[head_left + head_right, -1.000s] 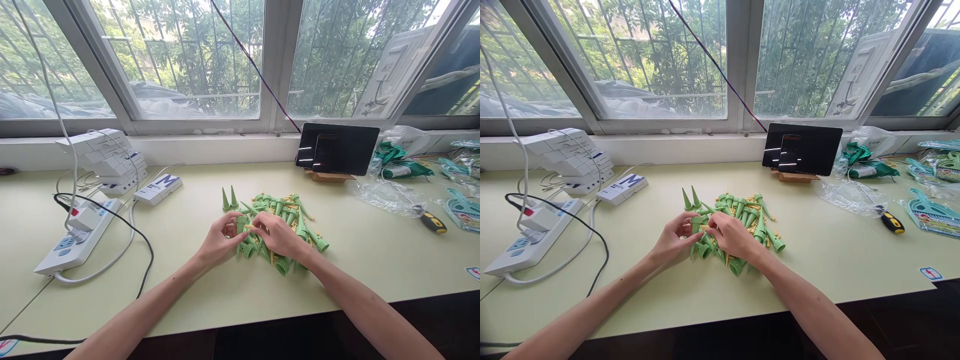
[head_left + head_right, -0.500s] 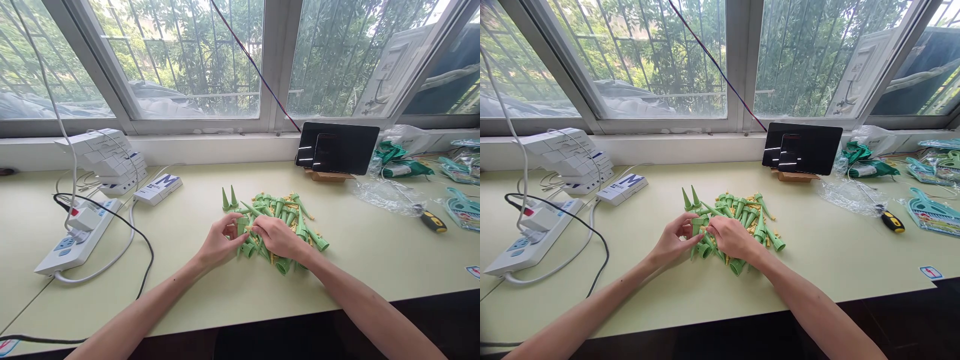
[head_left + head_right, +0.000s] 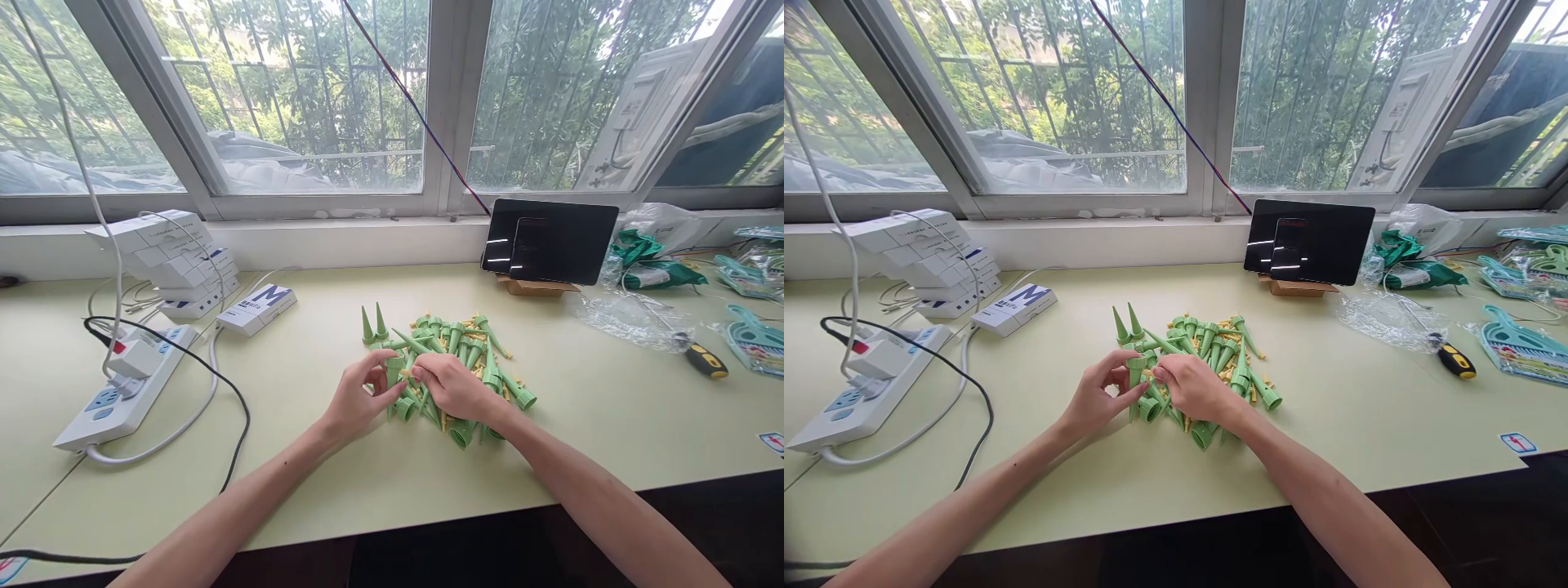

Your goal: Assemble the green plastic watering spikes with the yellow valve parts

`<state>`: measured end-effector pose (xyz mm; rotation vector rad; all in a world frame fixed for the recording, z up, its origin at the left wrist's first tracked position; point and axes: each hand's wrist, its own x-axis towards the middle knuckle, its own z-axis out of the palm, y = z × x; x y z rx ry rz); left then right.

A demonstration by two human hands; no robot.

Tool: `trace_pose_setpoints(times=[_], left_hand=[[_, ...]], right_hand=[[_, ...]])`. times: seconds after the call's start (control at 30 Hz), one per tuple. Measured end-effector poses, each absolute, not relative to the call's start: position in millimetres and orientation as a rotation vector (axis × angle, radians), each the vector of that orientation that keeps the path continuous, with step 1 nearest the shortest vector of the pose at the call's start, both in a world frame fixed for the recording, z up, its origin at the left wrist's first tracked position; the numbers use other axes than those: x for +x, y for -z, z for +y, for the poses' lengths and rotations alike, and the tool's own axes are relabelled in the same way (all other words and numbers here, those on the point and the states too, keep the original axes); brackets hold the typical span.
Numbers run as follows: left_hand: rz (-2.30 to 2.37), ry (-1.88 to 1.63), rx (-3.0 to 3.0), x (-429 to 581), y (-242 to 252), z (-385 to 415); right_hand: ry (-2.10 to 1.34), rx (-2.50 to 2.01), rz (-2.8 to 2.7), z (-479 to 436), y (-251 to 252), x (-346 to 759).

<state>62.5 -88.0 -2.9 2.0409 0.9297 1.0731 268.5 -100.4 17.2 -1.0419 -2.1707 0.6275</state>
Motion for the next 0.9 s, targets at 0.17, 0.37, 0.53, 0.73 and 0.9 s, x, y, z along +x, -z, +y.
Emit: trace_pose_setpoints(times=[0.17, 0.37, 0.53, 0.73, 0.9], left_hand=[[0.915, -1.137, 2.113, 63.8, 2.9, -88.3], [0.897, -1.181, 2.191, 63.9, 1.1, -89.2], [0.892, -1.197, 2.210, 64.2, 1.7, -89.6], [0.878, -1.187, 2.219, 62.2, 3.7, -87.1], [0.824, -1.197, 2.179, 58.3, 1.3, -84.5]], right_hand=[[-0.785, -1.008, -2.100, -101.0, -19.8, 268.9], [-0.901, -1.032, -2.056, -99.9, -22.3, 270.6], [-0.982, -1.030, -2.026, -98.9, -22.1, 271.6], [-1.141, -1.022, -1.895, -99.2, -25.1, 271.0], [-1.264, -1.036, -1.731, -98.1, -28.5, 271.2]])
